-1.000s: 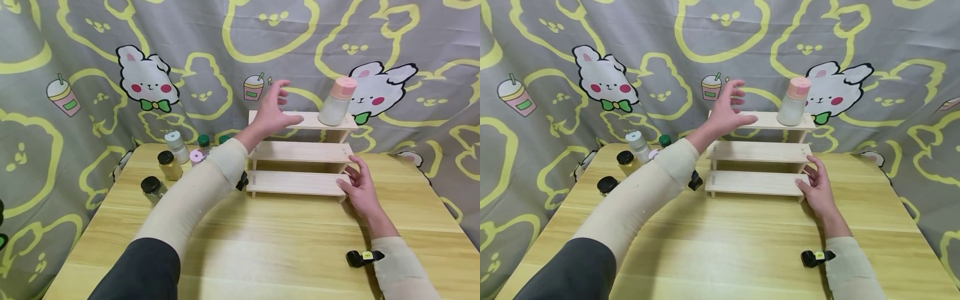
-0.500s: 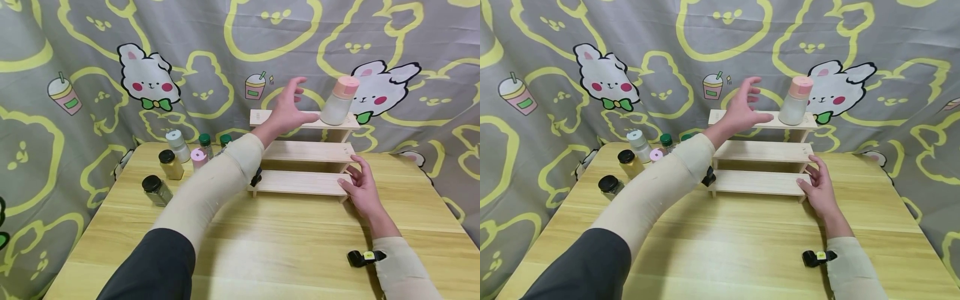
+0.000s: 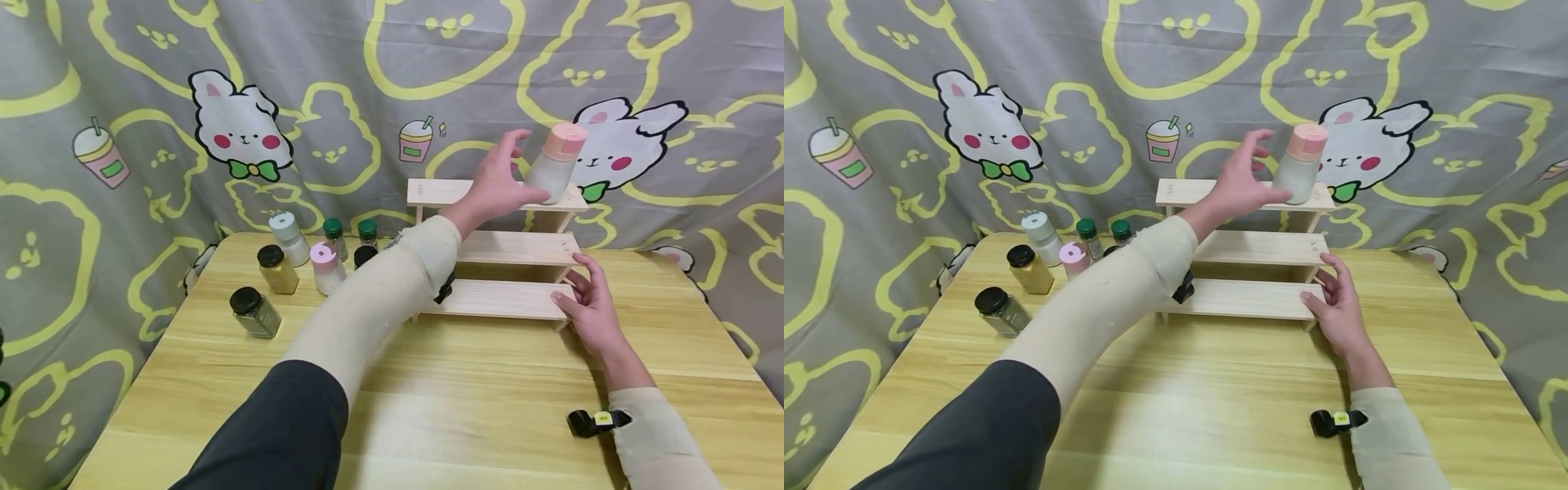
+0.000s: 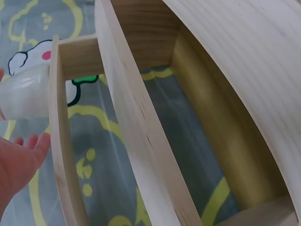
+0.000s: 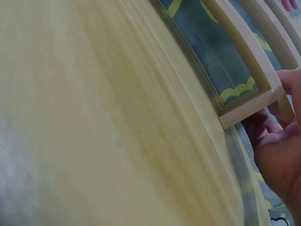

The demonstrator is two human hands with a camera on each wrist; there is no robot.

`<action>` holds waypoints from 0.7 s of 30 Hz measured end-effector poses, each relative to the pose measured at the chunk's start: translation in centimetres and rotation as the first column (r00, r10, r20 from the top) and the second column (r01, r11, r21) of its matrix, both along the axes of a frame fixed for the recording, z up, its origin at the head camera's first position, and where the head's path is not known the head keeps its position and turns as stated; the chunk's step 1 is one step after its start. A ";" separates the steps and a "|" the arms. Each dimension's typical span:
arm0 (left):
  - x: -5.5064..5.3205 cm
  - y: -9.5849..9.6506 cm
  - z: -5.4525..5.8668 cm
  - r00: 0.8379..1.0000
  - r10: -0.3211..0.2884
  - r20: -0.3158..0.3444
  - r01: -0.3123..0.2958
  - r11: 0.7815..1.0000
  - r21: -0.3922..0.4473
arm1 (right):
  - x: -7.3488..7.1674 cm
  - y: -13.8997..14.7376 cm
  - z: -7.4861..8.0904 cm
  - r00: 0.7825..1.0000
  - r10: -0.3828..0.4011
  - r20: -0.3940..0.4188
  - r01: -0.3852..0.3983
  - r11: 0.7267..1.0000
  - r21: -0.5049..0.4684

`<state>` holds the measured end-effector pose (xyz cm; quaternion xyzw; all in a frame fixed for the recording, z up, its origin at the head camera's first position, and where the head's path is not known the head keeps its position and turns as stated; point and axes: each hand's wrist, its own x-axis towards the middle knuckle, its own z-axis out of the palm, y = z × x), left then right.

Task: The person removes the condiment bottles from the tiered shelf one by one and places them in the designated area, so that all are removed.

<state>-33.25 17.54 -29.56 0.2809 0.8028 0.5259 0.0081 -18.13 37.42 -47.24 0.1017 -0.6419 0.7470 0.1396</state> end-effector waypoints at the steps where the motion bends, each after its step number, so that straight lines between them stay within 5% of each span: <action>1: 0.0 0.3 0.0 1.000 0.000 -0.005 0.000 1.000 -0.002 | 0.0 0.1 0.0 1.000 -0.002 -0.002 0.002 1.000 0.000; 21: -0.2 3.6 -0.4 0.996 0.067 -0.061 -0.070 0.996 -0.048 | 0.1 0.1 0.0 1.000 -0.006 0.004 0.006 1.000 0.009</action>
